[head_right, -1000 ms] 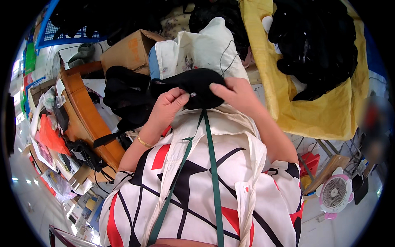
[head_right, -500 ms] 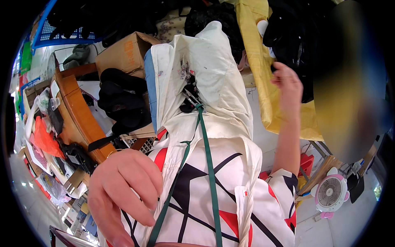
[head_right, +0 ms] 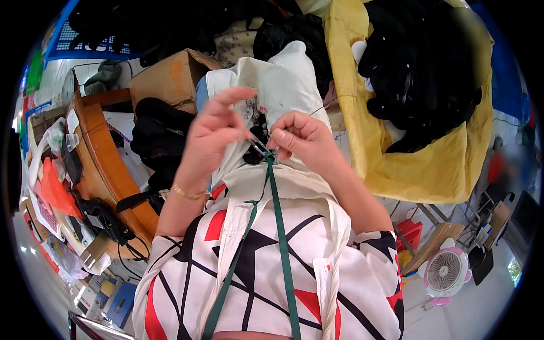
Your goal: The person sews a black shoe by hand using a needle and thread, repeatedly inserting the needle and pulling the thread through the shoe's upper. The shoe rests on the person's lap throughout the process.
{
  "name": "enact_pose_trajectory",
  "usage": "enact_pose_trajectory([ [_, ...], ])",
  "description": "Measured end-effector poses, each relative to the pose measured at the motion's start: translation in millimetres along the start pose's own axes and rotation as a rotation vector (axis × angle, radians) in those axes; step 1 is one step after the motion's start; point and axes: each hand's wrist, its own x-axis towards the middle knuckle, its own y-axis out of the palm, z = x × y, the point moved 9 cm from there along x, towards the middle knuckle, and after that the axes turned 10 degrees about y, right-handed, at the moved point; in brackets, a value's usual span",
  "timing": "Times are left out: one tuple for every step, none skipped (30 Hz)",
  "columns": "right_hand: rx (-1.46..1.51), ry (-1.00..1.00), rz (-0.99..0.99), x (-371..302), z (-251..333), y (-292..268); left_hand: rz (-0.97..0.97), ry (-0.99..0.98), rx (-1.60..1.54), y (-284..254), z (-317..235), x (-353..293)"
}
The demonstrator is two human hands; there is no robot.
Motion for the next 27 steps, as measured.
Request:
enact_pose_trajectory([
  [-0.003, 0.006, 0.030, -2.0, 6.4, 7.5, 0.078, -0.056, -0.054, 2.7, 27.5, -3.2],
  [0.002, 0.013, 0.051, -5.4, 11.2, 13.0, 0.124, -0.119, -0.134, 16.9, 41.7, -4.5],
  [0.011, 0.028, 0.077, -8.4, 12.6, 17.7, 0.162, -0.187, -0.211, 34.2, 54.2, -8.9],
  [-0.017, -0.011, 0.044, -11.4, 16.4, 16.2, 0.200, -0.254, -0.289, 45.0, 62.4, -13.8],
  [0.011, -0.003, 0.015, -16.2, 20.5, 12.9, 0.242, -0.330, -0.253, 41.8, 69.4, -16.6],
  [0.042, 0.002, -0.020, -23.3, 27.9, 6.0, 0.291, -0.409, -0.216, 33.4, 75.1, -16.3],
  [0.076, 0.010, -0.056, -29.0, 31.2, -3.2, 0.339, -0.491, -0.179, 26.1, 79.3, -19.1],
  [0.175, -0.024, -0.078, -31.0, 31.7, -16.4, 0.334, -0.492, -0.105, 17.4, 77.2, -18.4],
  [0.273, -0.056, -0.100, -31.2, 27.8, -34.0, 0.312, -0.474, -0.073, 7.1, 75.0, -15.1],
  [0.371, -0.087, -0.116, -30.8, 24.6, -52.4, 0.283, -0.454, -0.038, -5.3, 72.3, -9.3],
  [0.543, -0.068, -0.118, -30.2, 18.2, -72.2, 0.255, -0.435, -0.003, -15.8, 71.3, -2.6],
  [0.677, -0.051, -0.202, -33.4, 16.4, -93.1, 0.190, -0.416, 0.129, -32.4, 74.5, 6.6],
  [0.838, -0.108, -0.291, -39.4, 15.4, -118.2, 0.123, -0.394, 0.263, -50.1, 78.6, 14.8],
  [0.870, -0.200, -0.261, -45.4, 19.5, -147.2, 0.056, -0.369, 0.393, -65.8, 80.7, 20.9],
  [0.868, -0.286, -0.376, -59.4, 13.5, -198.1, 0.092, -0.321, 0.557, -70.3, 81.0, 27.3],
  [0.847, -0.396, -0.445, -78.0, 11.8, -242.6, 0.129, -0.270, 0.719, -72.5, 82.0, 32.8],
  [0.874, -0.474, -0.620, -105.8, 7.1, -287.9, 0.166, -0.218, 0.880, -71.8, 83.1, 35.8],
  [0.894, -0.576, -0.742, -143.5, -8.5, -354.5, 0.246, -0.189, 1.045, -64.1, 89.1, 37.6],
  [0.924, -0.617, -1.131, -187.8, -22.6, -393.0, 0.319, -0.161, 1.215, -54.9, 97.5, 38.8],
  [0.885, -0.679, -1.278, -242.2, -42.3, -448.7, 0.402, -0.121, 1.377, -46.0, 106.6, 40.9],
  [0.861, -0.694, -1.367, -253.9, -43.9, -448.9, 0.437, -0.151, 1.434, -45.5, 118.7, 37.0],
  [0.831, -0.719, -1.465, -269.0, -41.9, -446.9, 0.482, -0.172, 1.482, -43.4, 131.0, 34.0],
  [0.774, -0.718, -1.414, -261.9, -38.0, -446.5, 0.527, -0.194, 1.530, -43.7, 141.8, 30.1],
  [0.718, -0.720, -1.370, -255.3, -37.8, -441.9, 0.551, -0.198, 1.591, -45.8, 150.4, 29.8],
  [0.664, -0.722, -1.325, -247.0, -39.2, -436.7, 0.548, -0.183, 1.582, -45.2, 150.6, 31.2],
  [0.667, -0.702, -1.215, -223.9, -43.6, -433.2, 0.544, -0.170, 1.573, -46.1, 149.4, 31.8],
  [0.670, -0.681, -1.108, -199.9, -47.7, -427.1, 0.543, -0.155, 1.564, -46.9, 147.3, 32.1],
])
